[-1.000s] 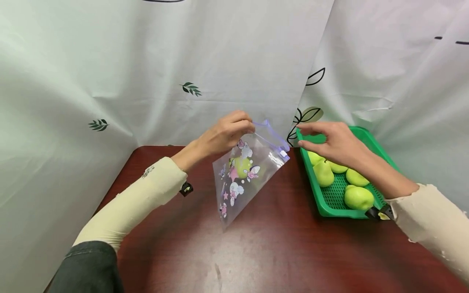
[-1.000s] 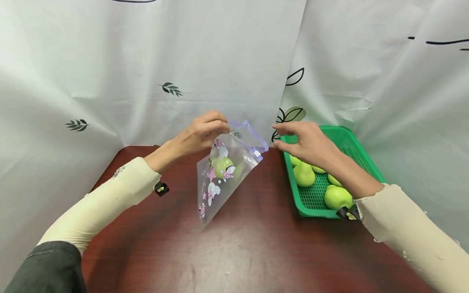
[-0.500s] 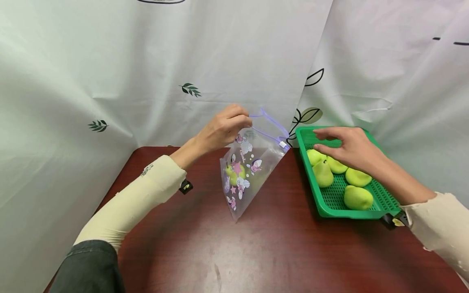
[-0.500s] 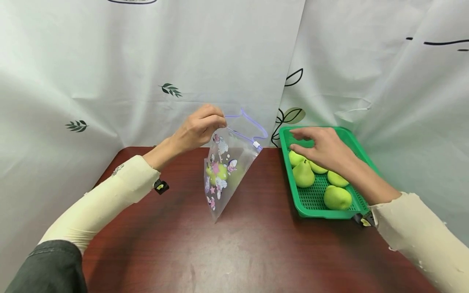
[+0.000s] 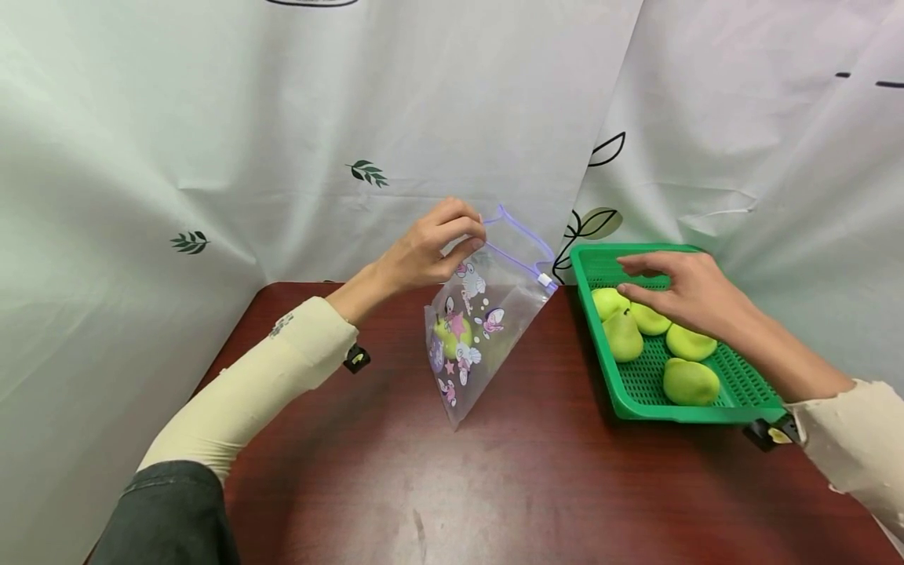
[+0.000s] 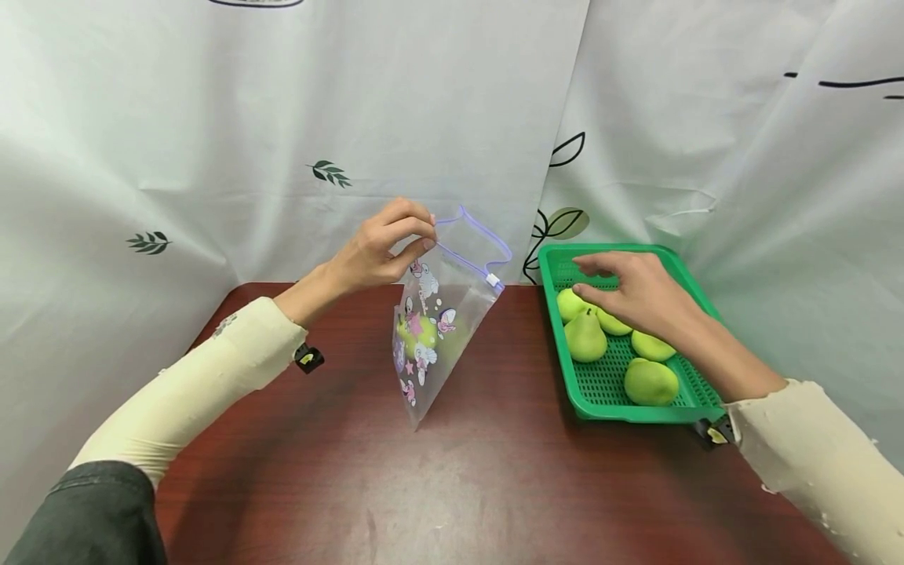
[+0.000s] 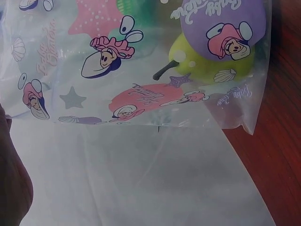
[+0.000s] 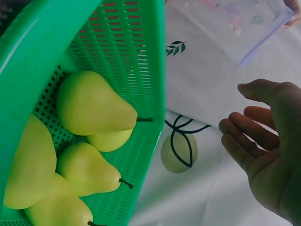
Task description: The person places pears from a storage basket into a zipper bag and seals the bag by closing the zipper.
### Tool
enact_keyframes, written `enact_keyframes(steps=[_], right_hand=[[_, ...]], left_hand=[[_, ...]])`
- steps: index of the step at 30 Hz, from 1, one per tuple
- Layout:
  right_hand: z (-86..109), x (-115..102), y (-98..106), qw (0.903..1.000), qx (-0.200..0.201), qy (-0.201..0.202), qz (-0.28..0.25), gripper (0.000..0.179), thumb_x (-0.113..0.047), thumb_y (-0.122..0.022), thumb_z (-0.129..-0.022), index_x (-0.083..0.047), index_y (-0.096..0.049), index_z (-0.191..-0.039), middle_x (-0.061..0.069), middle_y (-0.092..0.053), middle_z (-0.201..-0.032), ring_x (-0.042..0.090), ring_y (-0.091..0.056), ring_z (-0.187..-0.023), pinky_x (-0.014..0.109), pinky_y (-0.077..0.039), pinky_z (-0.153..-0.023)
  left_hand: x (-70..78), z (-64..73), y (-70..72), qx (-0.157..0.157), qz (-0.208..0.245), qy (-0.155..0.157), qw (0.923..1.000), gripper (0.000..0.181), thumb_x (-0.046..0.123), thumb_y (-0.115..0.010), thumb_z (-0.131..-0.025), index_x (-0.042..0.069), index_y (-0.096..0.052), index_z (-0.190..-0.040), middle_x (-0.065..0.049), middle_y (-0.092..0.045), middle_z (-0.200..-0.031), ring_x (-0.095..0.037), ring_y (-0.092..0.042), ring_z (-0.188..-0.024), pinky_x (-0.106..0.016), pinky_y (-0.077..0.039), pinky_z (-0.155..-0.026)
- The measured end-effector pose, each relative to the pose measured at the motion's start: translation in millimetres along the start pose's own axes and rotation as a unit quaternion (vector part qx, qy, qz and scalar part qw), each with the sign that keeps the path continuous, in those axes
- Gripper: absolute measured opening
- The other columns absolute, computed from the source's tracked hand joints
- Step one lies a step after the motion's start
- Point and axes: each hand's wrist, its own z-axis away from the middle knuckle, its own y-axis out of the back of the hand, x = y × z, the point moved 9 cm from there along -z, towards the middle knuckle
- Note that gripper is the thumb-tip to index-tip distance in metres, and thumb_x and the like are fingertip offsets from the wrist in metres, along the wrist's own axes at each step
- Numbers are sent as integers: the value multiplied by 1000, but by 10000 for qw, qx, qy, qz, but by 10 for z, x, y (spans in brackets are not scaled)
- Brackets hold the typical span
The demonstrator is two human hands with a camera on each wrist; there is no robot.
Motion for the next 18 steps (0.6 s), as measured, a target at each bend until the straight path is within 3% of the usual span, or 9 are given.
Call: enact_keyframes(steps=[7,12,18], right_hand=[[9,62,-50,9997,-246,-7,63,41,-25,-82,-104,-5,-78,-140,19,-82,-133,42,-78,-120,64,-61,-97],[8,95,-135,9979,-636,-68,107,44,-29,-80,-106,-4,-77,-143,20,-81,-136,42,-77,-126,65,-61,-102],[13,134,-301,9915,-1222,258,371,42,-24,-81,-105,3,-77,-137,25,-81,-129,45,-79,-119,64,-64,-96]], left_hand=[[16,6,2,-14,-2,-71,10000,5,0,-73,-107,0,-78,-107,-15,-69,-105,-32,-59,-99,-41,-48,-89],[20,23,6,11,-101,-176,9998,6,-3,-77,-103,1,-78,-108,-15,-69,-106,-32,-60,-99,-42,-49,-89],[15,47,9,4,-206,-266,9994,9,-3,-77,-102,1,-77,-110,-15,-69,-107,-32,-60,-100,-42,-49,-88]])
